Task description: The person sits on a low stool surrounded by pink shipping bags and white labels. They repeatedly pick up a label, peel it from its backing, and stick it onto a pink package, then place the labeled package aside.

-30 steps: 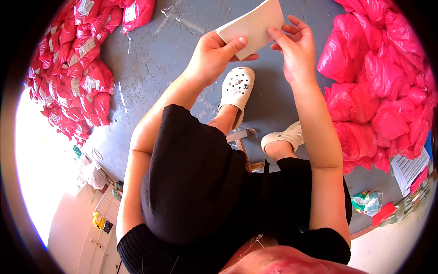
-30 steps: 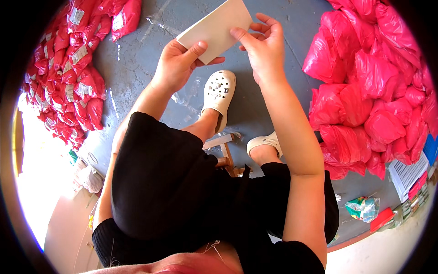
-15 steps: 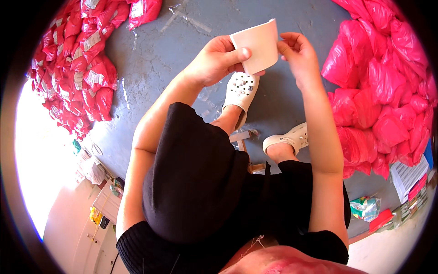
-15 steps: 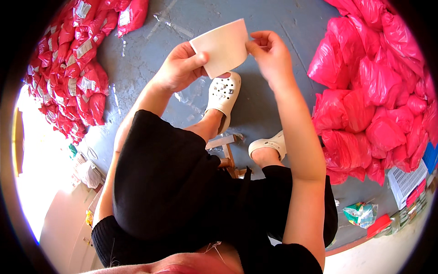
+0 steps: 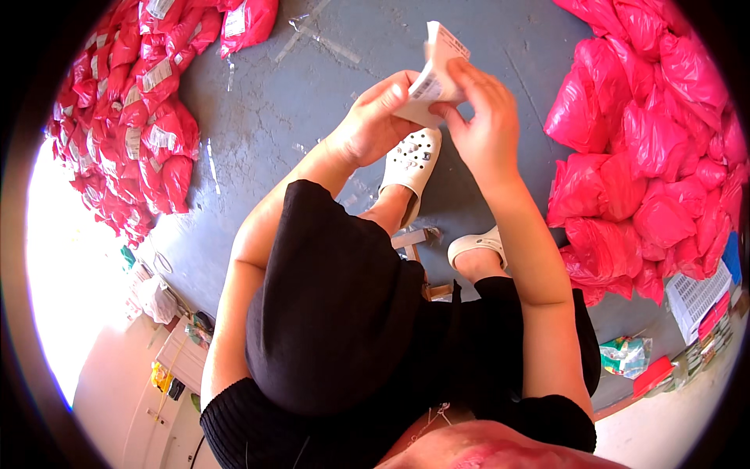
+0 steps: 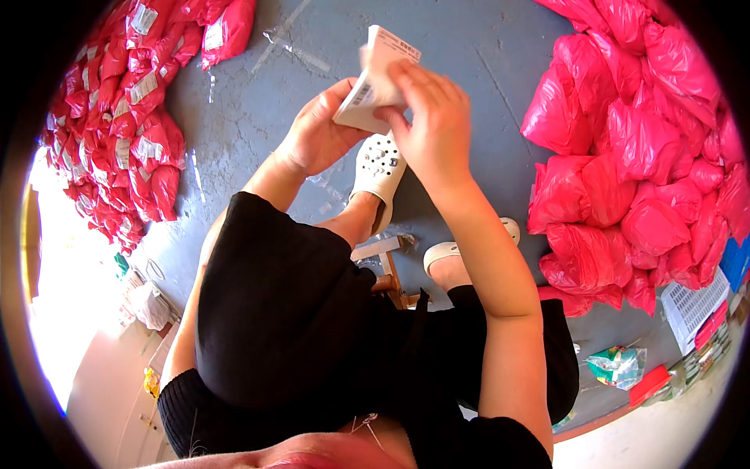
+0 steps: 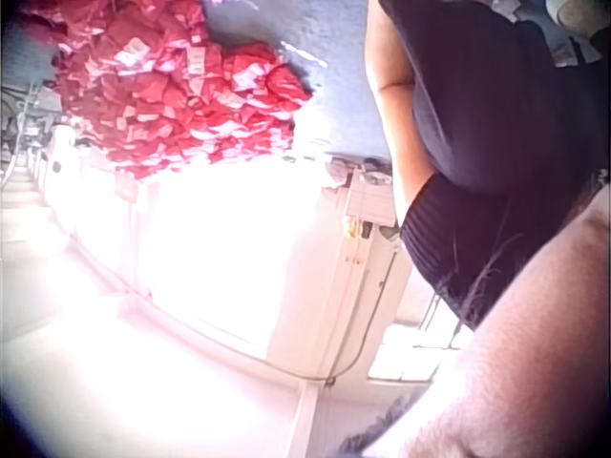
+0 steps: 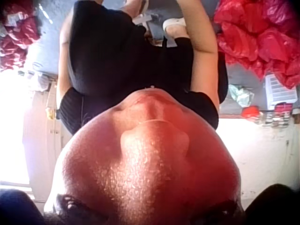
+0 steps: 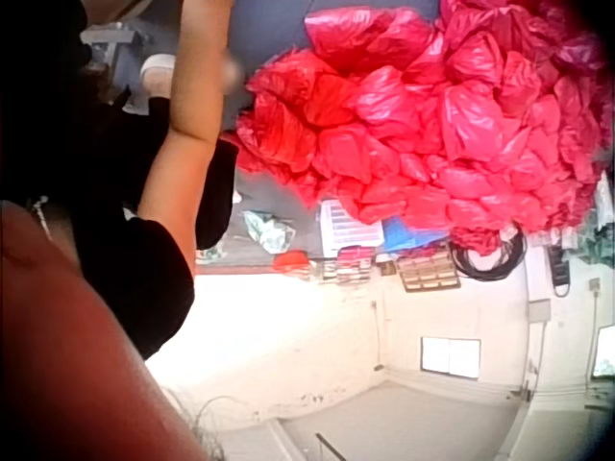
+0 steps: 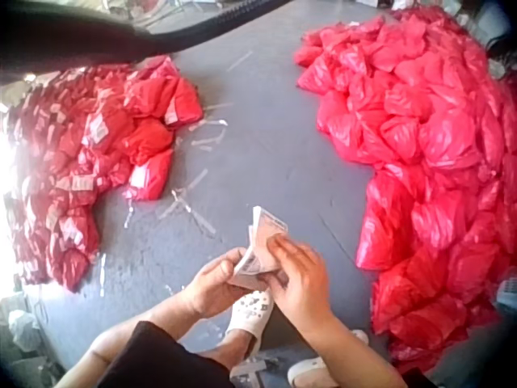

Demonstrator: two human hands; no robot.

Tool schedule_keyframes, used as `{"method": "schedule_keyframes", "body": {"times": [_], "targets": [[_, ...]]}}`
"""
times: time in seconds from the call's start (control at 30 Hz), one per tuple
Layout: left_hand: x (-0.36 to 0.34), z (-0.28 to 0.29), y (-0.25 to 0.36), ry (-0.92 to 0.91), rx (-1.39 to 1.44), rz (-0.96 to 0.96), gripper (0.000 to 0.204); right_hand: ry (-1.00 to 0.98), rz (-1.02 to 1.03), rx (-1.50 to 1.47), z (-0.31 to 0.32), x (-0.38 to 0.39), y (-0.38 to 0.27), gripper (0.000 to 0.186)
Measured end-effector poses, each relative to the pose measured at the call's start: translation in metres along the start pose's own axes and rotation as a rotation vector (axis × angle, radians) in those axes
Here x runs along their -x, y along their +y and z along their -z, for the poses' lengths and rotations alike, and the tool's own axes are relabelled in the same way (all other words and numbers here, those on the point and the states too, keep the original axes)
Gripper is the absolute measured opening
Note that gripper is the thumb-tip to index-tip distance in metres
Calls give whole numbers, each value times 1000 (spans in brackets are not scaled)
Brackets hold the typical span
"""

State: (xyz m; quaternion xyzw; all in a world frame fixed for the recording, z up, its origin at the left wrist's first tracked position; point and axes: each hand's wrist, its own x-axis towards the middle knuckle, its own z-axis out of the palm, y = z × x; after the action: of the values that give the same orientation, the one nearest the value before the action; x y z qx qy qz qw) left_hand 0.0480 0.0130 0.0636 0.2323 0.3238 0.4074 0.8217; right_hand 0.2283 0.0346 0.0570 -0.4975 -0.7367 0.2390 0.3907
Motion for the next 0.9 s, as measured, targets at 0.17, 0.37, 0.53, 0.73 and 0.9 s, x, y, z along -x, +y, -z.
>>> {"method": "schedule_keyframes", "body": {"times": [0.17,0.37,0.53,0.73,0.9], "targets": [[-4,-12,6,150,47,90,87,49,287,160,0,-2,-6,45],[-8,-9,3,36,235,61,86,164,308,4,0,4,-3,35],[-13,-5,9,209,283,-16,38,110,242,-205,3,6,-14,32],[-21,7,11,388,-129,-292,31,172,-207,-869,7,11,-35,46],[-12,22,40,71,-945,-43,29,208,247,-143,40,-29,-5,30]]}}
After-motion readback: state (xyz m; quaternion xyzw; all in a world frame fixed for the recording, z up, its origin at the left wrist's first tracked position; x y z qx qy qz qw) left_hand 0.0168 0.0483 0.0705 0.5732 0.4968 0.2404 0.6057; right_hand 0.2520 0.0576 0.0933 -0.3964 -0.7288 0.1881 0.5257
